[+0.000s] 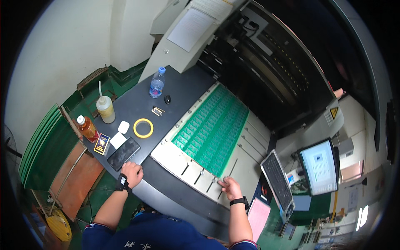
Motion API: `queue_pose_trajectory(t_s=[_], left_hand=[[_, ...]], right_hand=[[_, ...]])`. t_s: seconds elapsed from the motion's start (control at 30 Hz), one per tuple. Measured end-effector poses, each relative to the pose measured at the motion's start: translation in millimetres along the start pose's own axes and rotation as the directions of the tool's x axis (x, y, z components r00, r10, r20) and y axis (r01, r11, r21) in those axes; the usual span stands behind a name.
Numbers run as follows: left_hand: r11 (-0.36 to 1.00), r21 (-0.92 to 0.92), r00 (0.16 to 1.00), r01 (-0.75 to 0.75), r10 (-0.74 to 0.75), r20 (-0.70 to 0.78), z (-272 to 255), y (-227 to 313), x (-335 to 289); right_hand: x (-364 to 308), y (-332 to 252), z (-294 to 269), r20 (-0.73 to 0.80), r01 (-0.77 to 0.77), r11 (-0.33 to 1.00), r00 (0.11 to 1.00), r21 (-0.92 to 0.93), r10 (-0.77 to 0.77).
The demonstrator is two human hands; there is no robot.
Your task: Operating an industrial machine to process and organize circuit boards.
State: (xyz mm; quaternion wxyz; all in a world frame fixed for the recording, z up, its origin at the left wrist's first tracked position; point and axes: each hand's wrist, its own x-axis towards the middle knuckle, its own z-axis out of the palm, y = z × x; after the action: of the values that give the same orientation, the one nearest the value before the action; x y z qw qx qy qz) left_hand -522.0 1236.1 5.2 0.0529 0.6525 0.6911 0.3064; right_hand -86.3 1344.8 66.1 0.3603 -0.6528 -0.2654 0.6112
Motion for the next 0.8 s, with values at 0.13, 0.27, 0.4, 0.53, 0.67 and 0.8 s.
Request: queue_pose_trajectory(t_s=[0.13,0.27,0.4,0.53,0.67,0.8], left_hand=[[1.000,-0.005,1.000,-0.008,0.008,-0.007,-2.2,3.4,1.9],[1.000,-0.008,1.000,-0.006,0.006,0.014,-3.4,3.3,4.6],[0.999,-0.027,1.000,-0.028,0.028,-0.008,-2.6,7.2,9.9],[0.999,0.010,0.999,-0.035,0.035,-0.021,4.8,8.1,11.8],[0.995,-0.048,0.996,0.082,-0.080,0.045,12.1,23.4,19.5],[0.921,-0.371,0.991,0.123,-0.091,0.102,35.5,63.0,18.4]], right_hand=[[39.2,-0.1,-0.8,-0.032,-0.211,0.969,0.976,0.128,0.216],[34.5,0.8,14.1,-0.038,-0.049,0.985,0.998,0.166,0.056],[-14.8,-17.7,29.0,0.005,0.147,0.946,0.988,0.289,-0.155],[-80.9,-26.6,4.3,0.047,0.310,0.766,0.913,0.563,-0.405],[-163.4,-29.8,-49.6,-0.085,0.525,0.616,0.797,0.587,-0.598],[-278.1,-10.3,-108.0,-0.142,0.683,0.625,0.710,0.378,-0.690]])
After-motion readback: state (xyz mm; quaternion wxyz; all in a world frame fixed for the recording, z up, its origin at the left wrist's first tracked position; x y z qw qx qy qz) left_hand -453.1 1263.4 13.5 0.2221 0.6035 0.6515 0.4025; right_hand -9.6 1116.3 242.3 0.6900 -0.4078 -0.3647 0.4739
